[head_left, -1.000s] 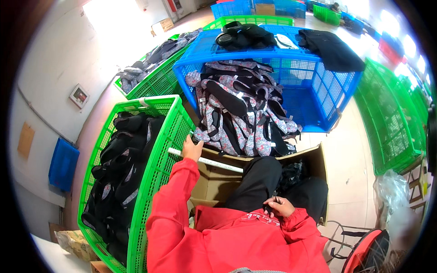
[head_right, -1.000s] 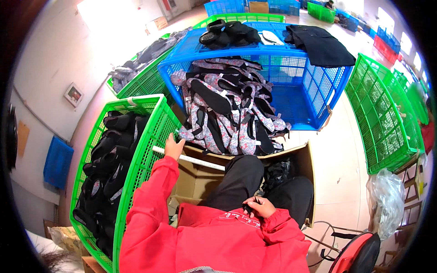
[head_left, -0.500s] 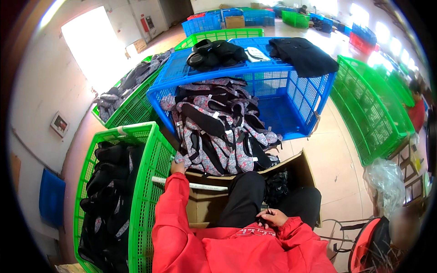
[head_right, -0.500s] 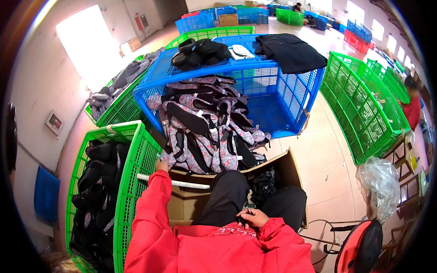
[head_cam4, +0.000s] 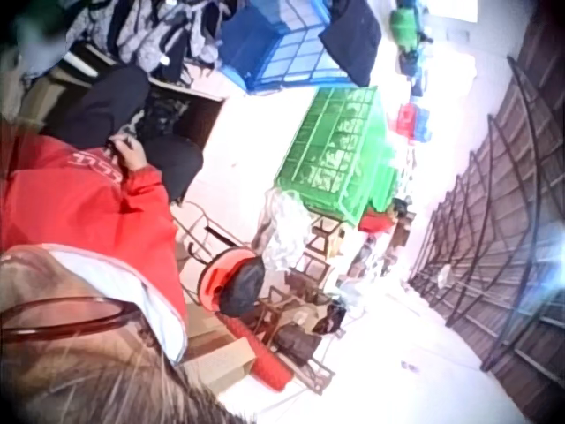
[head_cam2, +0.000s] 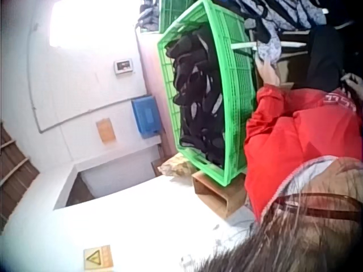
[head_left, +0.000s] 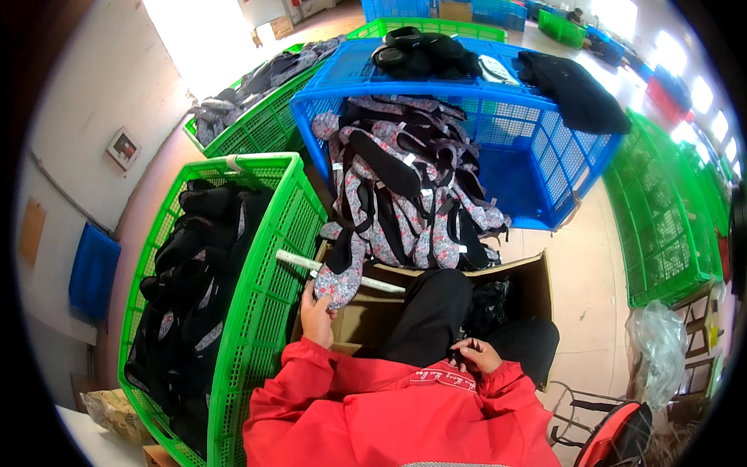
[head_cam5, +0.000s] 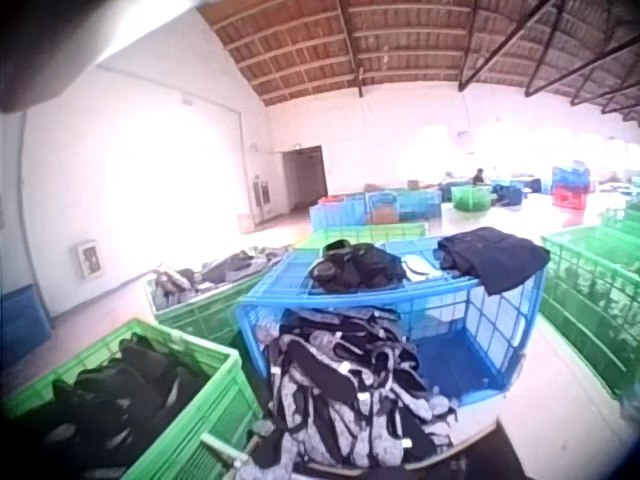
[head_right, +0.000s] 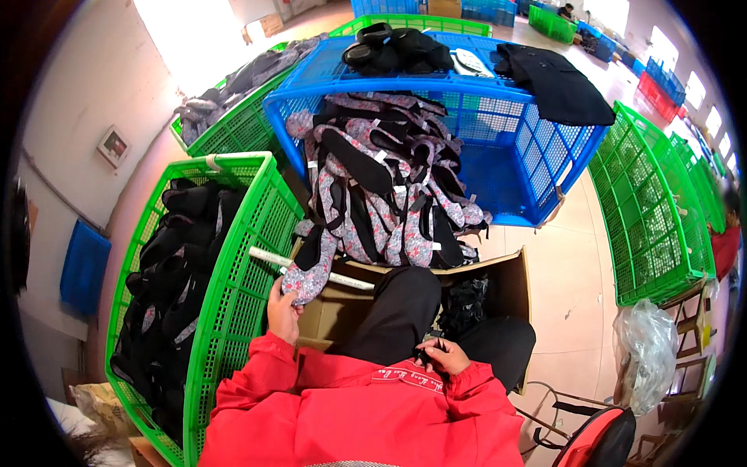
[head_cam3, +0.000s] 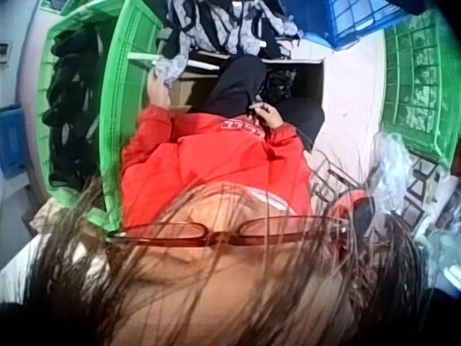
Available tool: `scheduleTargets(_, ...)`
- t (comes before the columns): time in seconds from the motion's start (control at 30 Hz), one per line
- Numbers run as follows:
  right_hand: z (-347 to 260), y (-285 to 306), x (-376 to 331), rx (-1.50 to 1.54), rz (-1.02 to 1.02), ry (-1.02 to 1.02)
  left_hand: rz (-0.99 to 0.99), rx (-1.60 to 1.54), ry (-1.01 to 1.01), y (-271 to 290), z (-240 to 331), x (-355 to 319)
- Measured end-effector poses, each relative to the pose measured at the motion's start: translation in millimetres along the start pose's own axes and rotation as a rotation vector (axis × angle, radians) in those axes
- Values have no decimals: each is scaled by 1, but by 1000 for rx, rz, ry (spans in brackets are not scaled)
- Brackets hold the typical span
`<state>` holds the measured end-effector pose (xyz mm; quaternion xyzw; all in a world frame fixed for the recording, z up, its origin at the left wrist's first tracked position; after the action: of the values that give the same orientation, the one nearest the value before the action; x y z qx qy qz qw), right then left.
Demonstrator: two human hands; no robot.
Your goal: The person sits on the floor and assembles slippers by hand. They pick up a slipper upper and a sole, attach a small black strap to the upper, and then press the upper onto the sole. The person repeats this process for multiple slippers, placing the finished items into a green basket.
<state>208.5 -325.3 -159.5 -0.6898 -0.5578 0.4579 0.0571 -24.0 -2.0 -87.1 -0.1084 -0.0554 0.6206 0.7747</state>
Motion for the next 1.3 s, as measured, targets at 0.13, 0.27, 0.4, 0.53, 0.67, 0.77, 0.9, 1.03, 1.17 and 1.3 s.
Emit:
scheduleTargets(0.13,2,0,6,14,4,41,-122,-132,46,3,24,-50)
scheduleTargets(0.27,-14,-12,-3,36,93,120,-362,-299,176,-19,38,-75)
scheduleTargets(0.4,-16,-3,-1,129,120,288,-586,-364,314,-27,30,-86)
scheduleTargets(0.53,-16,-8,-9,221,49,299,-794,-210,394,-25,23,-91)
scheduleTargets(0.67,-20,-13,-9,157,161,368,-1016,-59,495,-26,21,-91)
scheduleTargets(0.77,-13,-11,-9,200,155,303,-1191,225,478,-29,29,-86)
scheduleTargets(0.9,-23,-23,-15,217,178,333,-1427,610,215,-47,47,-64)
scheduleTargets(1.03,-16,-21,-9,264,163,324,-1452,715,-292,-112,72,-61)
scheduleTargets(1.17,-15,-20,-13,247,190,301,-1479,667,-438,-172,68,-74)
scheduleTargets(1.3,-9,-2,-16,226,306,362,-1494,660,-422,-216,63,-94)
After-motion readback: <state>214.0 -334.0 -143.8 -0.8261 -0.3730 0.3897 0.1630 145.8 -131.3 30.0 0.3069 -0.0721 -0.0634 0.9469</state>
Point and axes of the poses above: each hand's wrist, its own x-axis towards the middle knuckle, its own y-axis out of the back of the hand, z = x × y, the point moved 5 cm from there along x, towards the middle knuckle, and after that the axes turned 13 degrees about -y, right-handed, at the moved point
